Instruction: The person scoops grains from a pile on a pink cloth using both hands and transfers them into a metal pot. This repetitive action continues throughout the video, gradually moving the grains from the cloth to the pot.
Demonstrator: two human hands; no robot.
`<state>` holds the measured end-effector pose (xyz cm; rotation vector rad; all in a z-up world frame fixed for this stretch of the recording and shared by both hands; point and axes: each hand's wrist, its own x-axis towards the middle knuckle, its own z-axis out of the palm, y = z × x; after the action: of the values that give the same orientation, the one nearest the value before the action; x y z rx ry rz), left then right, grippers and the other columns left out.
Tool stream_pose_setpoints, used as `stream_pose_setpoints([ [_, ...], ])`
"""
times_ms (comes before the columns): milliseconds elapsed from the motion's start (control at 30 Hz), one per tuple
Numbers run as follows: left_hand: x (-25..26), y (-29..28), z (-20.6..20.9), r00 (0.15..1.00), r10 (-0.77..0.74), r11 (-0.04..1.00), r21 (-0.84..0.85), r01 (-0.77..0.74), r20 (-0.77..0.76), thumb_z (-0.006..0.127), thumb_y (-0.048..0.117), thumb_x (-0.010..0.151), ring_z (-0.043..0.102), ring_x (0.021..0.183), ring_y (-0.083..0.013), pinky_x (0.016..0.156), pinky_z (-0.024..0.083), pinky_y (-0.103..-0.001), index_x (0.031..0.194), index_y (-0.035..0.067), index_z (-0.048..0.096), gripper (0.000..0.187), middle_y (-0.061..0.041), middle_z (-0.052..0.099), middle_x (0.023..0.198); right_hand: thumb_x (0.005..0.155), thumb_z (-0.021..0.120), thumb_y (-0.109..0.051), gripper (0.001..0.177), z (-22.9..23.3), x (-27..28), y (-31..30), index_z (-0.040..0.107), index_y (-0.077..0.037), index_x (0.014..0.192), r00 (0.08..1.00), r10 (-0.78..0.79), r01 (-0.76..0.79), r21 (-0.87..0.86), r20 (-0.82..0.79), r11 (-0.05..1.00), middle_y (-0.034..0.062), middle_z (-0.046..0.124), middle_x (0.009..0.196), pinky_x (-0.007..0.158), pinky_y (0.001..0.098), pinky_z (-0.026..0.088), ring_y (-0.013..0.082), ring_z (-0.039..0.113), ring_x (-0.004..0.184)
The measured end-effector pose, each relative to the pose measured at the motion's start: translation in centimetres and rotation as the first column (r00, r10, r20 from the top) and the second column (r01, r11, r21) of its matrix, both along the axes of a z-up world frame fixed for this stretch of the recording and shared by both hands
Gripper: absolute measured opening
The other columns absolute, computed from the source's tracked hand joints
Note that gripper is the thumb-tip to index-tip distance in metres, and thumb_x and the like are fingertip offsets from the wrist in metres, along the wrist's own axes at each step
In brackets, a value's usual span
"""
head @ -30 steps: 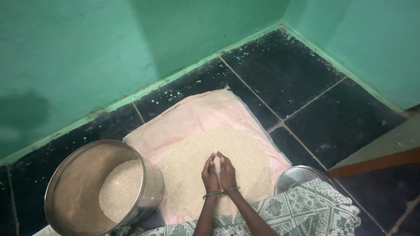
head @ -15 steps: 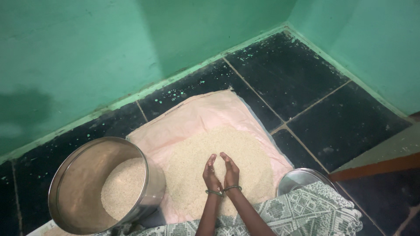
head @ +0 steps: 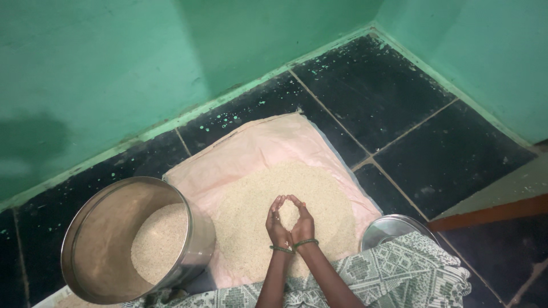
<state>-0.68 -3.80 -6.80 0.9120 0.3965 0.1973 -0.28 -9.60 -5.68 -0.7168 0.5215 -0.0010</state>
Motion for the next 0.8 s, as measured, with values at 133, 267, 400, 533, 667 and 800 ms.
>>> stream_pose_setpoints([
  [133,-0.7,0.6,4.2,0.994,-0.039,0.998,-0.045,0.035,-0.098,0.04,0.025,0.108,0.059,0.13,-0.0235,0.117,0.038,-0.037,0.135,-0.004,0.06,0.044,-0.016,0.067,0.136,0.106,0.04,-0.037,0.049,3.8,-0.9,0.1,0.059,-0.006,0.14,0.993,0.075,-0.078,-0.028,-0.094,0.997,0.0072,0.049,0.154,0.123,0.0449,0.026,0.0193,0.033,0.15],
  [267,-0.9,1.3,7.2,0.998,-0.053,0.995,-0.09,0.052,-0.014,0.041,0.022,0.106,0.058,0.131,-0.0252,0.117,0.04,-0.04,0.137,-0.004,0.058,0.043,-0.017,0.066,0.138,0.106,0.041,-0.039,0.052,7.1,-1.3,0.2,0.055,-0.006,0.144,0.989,0.148,-0.148,-0.009,0.007,0.989,0.0085,0.05,0.154,0.123,0.0448,0.029,0.0215,0.036,0.148],
  [400,-0.9,2.1,10.7,0.998,-0.055,0.992,-0.112,0.053,-0.021,0.042,0.023,0.106,0.055,0.135,-0.0227,0.118,0.038,-0.039,0.138,-0.003,0.057,0.044,-0.015,0.062,0.142,0.105,0.041,-0.038,0.053,10.4,-1.4,0.8,0.052,-0.005,0.145,0.983,0.165,-0.169,0.044,0.081,0.985,0.0099,0.053,0.15,0.119,0.0453,0.037,0.0243,0.046,0.142],
  [533,-1.0,3.4,14.7,0.996,-0.071,0.996,-0.057,0.074,0.055,0.043,0.028,0.107,0.055,0.135,-0.0231,0.118,0.039,-0.038,0.139,-0.003,0.055,0.047,-0.016,0.063,0.142,0.106,0.043,-0.037,0.054,13.0,-0.9,2.0,0.049,-0.001,0.146,0.978,0.122,-0.149,0.154,0.17,0.977,0.0125,0.054,0.147,0.116,0.0453,0.042,0.0265,0.052,0.136],
  [667,-1.4,5.4,18.3,0.987,-0.028,0.98,-0.189,0.058,0.157,0.047,0.031,0.105,0.057,0.133,-0.0267,0.115,0.044,-0.042,0.139,-0.004,0.054,0.049,-0.017,0.062,0.14,0.105,0.044,-0.039,0.057,15.5,-0.8,3.9,0.046,-0.002,0.148,0.959,0.13,-0.192,0.24,0.252,0.952,0.0124,0.054,0.147,0.115,0.0459,0.042,0.0277,0.052,0.136],
  [800,-1.9,8.2,20.8,0.968,0.044,0.985,-0.175,0.0,0.246,0.05,0.032,0.105,0.057,0.132,-0.0269,0.114,0.046,-0.041,0.138,-0.005,0.054,0.049,-0.018,0.062,0.14,0.105,0.042,-0.04,0.058,17.6,-0.8,6.9,0.046,-0.004,0.15,0.94,0.184,-0.264,0.269,0.287,0.926,0.0091,0.053,0.146,0.116,0.0459,0.042,0.0265,0.053,0.136],
])
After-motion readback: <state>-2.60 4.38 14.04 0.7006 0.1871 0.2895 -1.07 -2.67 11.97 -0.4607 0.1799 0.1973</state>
